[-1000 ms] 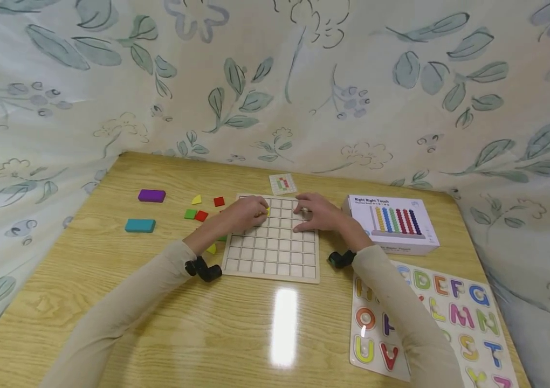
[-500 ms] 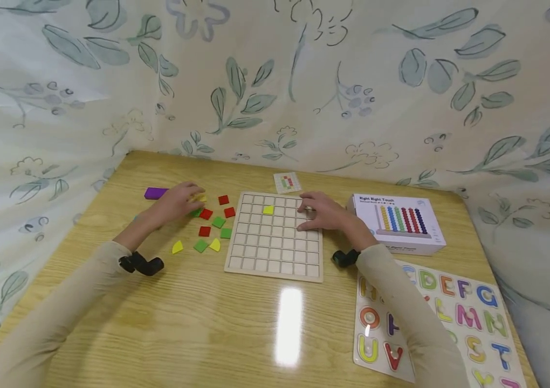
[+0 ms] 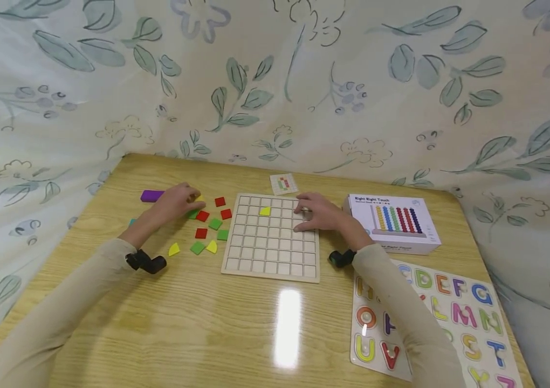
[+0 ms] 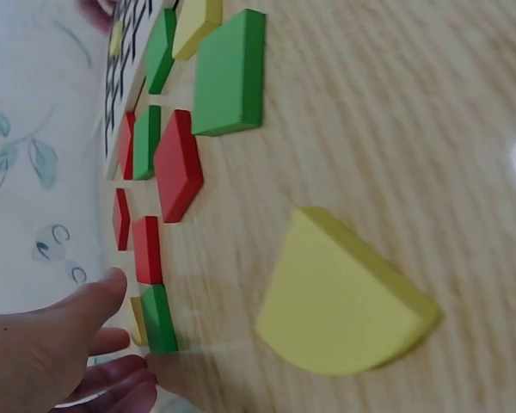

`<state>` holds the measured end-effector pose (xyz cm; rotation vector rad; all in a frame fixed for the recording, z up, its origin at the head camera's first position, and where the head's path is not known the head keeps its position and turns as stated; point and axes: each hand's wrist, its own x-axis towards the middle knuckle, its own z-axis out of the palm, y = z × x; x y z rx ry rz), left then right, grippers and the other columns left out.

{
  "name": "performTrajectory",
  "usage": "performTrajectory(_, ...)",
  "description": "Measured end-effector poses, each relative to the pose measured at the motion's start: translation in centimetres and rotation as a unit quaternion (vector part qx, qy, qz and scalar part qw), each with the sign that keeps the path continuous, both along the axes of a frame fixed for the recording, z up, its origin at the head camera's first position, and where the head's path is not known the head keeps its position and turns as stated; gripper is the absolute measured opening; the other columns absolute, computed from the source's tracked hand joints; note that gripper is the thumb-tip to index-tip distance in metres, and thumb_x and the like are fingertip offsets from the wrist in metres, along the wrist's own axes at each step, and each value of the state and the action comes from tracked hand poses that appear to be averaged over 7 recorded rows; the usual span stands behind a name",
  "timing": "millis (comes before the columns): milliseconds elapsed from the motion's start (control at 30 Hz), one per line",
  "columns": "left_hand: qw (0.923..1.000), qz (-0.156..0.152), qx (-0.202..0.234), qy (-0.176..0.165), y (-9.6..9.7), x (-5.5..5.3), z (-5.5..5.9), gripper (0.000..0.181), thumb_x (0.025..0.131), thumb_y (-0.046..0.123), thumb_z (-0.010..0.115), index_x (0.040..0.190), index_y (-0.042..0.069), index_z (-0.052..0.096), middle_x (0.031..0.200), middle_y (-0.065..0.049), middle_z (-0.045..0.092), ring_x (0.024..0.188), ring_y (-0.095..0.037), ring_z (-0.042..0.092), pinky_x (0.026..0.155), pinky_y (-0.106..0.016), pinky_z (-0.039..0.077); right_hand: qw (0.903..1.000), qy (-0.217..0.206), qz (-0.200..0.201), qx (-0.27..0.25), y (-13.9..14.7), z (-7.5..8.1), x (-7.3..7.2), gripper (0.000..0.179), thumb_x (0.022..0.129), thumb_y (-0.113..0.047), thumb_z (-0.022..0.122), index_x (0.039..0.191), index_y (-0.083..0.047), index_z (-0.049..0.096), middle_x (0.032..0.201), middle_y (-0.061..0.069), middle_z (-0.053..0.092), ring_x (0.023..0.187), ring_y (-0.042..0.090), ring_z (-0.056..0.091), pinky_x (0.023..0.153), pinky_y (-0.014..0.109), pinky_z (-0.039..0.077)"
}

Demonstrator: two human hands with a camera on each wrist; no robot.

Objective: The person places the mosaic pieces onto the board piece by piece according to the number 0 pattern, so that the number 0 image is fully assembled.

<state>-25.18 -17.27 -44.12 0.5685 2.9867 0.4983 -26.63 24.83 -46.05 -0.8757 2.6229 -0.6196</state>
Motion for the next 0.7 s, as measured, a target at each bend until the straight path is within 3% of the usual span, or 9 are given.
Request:
performTrajectory(167,0.9999,0.004,-0.013,-0.003,0.1,0.2,0.5,0.039,0.091,0.031,0.067,0.101,-0.006,0.068,0.098,-0.020,0.066,0.088,-0.029,0.058,0.078,-0.042,0.052,1.0000,0.001,-0.003,0.004,-0.4,0.1,0.6,0.048,0.077,-0.051,0.077,0.110,-0.019,0.063,0.154,0.014,0.035,0.143,0.039,0.027,0.114,0.059,0.027)
performTrajectory(400,0.9993,-0.007,-0.030,0.020,-0.1,0.5,0.2,0.042,0.089,0.031,0.070,0.108,-0.006,0.067,0.099,-0.020,0.066,0.090,-0.030,0.062,0.077,-0.042,0.054,1.0000,0.002,-0.009,0.004,-0.7,0.2,1.2,0.047,0.077,-0.051,0.077,0.110,-0.019,0.063,0.154,0.014,0.034,0.143,0.040,0.027,0.114,0.060,0.026)
performTrajectory(700,0.9992,-0.016,-0.029,0.021,-0.2,0.8,0.3,0.036,0.090,0.027,0.069,0.103,-0.006,0.068,0.098,-0.020,0.065,0.088,-0.031,0.061,0.079,-0.042,0.054,0.9999,0.003,-0.016,0.005,-0.8,0.1,1.9,0.049,0.076,-0.052,0.077,0.110,-0.019,0.064,0.154,0.015,0.034,0.144,0.040,0.026,0.114,0.059,0.026)
